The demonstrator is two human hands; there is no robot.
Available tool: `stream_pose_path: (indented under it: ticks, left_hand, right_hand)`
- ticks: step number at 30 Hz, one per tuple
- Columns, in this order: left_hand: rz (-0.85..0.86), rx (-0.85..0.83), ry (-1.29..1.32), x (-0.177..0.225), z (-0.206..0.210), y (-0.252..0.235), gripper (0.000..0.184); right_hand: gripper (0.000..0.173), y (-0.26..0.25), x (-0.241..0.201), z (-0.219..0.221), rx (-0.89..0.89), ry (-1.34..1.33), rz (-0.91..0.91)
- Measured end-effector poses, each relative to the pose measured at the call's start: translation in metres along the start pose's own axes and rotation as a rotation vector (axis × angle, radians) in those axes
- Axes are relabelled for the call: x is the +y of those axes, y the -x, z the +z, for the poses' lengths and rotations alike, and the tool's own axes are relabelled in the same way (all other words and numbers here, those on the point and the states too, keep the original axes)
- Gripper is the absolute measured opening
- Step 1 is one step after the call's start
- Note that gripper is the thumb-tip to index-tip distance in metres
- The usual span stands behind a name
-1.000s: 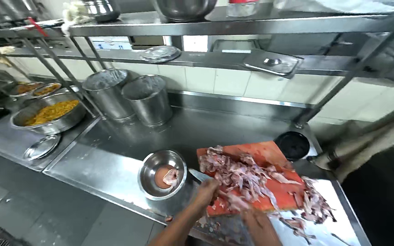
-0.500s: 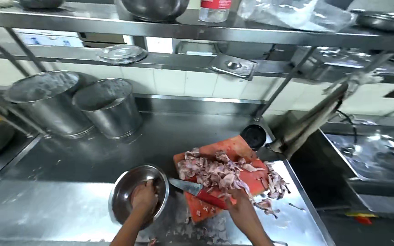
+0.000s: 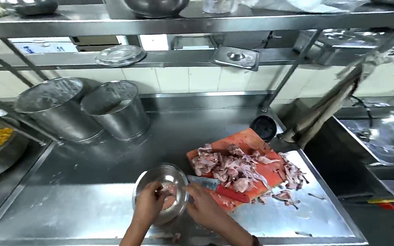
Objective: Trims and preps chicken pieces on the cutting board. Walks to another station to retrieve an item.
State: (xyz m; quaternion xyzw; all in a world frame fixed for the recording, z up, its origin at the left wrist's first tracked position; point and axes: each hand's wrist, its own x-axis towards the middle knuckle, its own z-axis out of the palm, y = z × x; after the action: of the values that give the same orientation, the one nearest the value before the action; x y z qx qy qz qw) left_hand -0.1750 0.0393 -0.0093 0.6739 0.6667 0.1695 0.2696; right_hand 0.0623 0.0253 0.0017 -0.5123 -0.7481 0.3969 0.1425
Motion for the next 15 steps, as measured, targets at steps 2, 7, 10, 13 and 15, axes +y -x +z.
stream_pose_path:
  ticks: [2, 7, 10, 13, 15]
  left_hand:
    - [0.035, -0.004, 0.083, 0.006, -0.006, 0.006, 0.024]
    - [0.031, 0.011, 0.468, 0.005, -0.011, 0.015, 0.018]
    - [-0.009, 0.052, 0.521, -0.007, -0.009, 0.012, 0.024]
    - [0.103, -0.104, 0.131, -0.007, -0.002, 0.010, 0.039]
    - [0.165, -0.132, 0.043, -0.005, 0.004, 0.007, 0.029]
  right_hand:
    - [0.054, -0.023, -0.017, 0.012, -0.032, 0.033, -0.078]
    - [0.032, -0.053, -0.041, 0.020, -0.244, 0.137, -0.009]
    - [0.034, -0.055, -0.038, 0.022, -0.298, 0.104, 0.051]
    - [0.035, -0.057, -0.035, 0.024, -0.295, 0.069, 0.094]
    - [0.033, -0.056, -0.031, 0.024, -0.305, 0.006, 0.090]
